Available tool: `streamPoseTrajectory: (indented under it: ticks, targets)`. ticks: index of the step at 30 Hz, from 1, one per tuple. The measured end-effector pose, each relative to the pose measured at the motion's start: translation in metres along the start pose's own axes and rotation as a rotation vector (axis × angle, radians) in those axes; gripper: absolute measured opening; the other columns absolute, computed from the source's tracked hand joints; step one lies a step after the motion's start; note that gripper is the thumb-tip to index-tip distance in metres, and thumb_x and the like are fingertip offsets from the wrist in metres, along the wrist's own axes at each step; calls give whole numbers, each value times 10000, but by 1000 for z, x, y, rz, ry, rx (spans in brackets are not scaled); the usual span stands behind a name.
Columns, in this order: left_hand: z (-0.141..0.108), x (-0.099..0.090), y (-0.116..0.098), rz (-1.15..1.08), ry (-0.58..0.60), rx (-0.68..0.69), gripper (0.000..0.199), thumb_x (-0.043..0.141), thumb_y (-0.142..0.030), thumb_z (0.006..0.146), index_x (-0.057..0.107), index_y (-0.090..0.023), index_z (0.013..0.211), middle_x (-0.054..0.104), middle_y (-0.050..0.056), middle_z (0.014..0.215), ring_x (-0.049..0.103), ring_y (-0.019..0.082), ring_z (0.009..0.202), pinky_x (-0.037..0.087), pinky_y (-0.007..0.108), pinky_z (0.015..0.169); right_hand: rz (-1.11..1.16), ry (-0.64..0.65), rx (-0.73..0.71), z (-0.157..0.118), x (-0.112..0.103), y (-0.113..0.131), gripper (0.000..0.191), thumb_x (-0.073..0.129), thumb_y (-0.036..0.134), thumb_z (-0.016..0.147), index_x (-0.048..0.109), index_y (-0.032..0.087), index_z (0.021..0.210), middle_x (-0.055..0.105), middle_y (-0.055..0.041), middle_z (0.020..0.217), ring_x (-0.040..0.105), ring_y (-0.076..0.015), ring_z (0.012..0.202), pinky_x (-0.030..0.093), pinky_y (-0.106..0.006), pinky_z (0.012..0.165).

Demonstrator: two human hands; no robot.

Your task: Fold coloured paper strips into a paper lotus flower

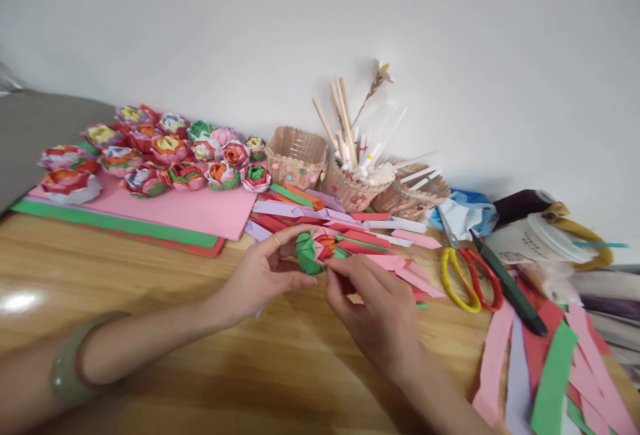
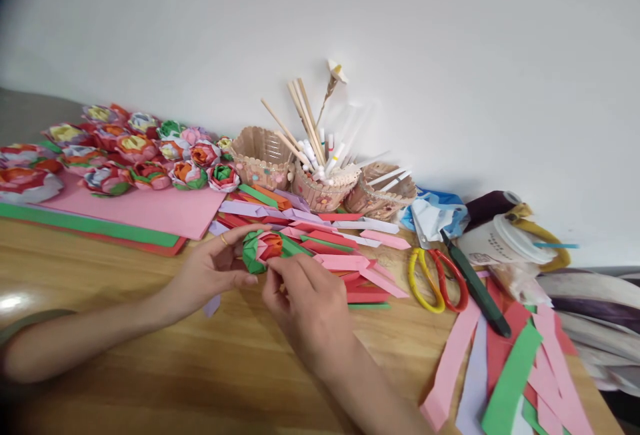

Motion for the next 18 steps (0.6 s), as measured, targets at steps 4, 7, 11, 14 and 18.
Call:
streamPoseTrajectory:
  ticks: [4,7,11,14,18]
  targets:
    - [0,-1,-1,-5,-13,8,586,815,-121,542,630,-214,1090,705,43,942,634,191,853,523,281,716,-18,-29,-14,-2,-3,5,176,493,80,814,644,162,776,629,-27,589,562,-113,493,466,-208,469]
    - [0,-3,-1,-12,-18,15,592,813,-123,548,624,-211,1102,708,48,941,641,191,842,526,286,720,243,38,106,0,0,-7,165,516,91,818,665,159,840,649,-29,643,577,-112,529,480,-206,485]
    - [1,-2,-3,0,-9,44,610,818,-104,528,632,-225,1097,704,53,981,642,207,858,531,287,692,561,180,352,0,15,-30,158,551,181,848,705,183,812,654,-10,626,565,-107,513,456,-201,450]
    - [0,-1,-6,8,0,78,595,822,-103,521,648,-229,1075,698,59,1011,637,207,861,532,282,687,706,228,455,-3,23,-37,169,586,247,839,722,180,764,641,-6,582,527,-97,478,419,-192,415]
    - [0,2,-7,-2,38,104,571,818,-119,539,654,-239,1072,685,66,1066,640,208,878,536,288,711,796,239,529,-6,29,-41,165,622,294,811,727,183,750,631,-5,567,504,-96,477,416,-195,423]
Point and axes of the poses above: each hand's wrist, its own z-axis towards the middle knuckle, its own x-axis out of the palm, y = z × x, the point moved 10 cm from there along z, towards the middle knuckle
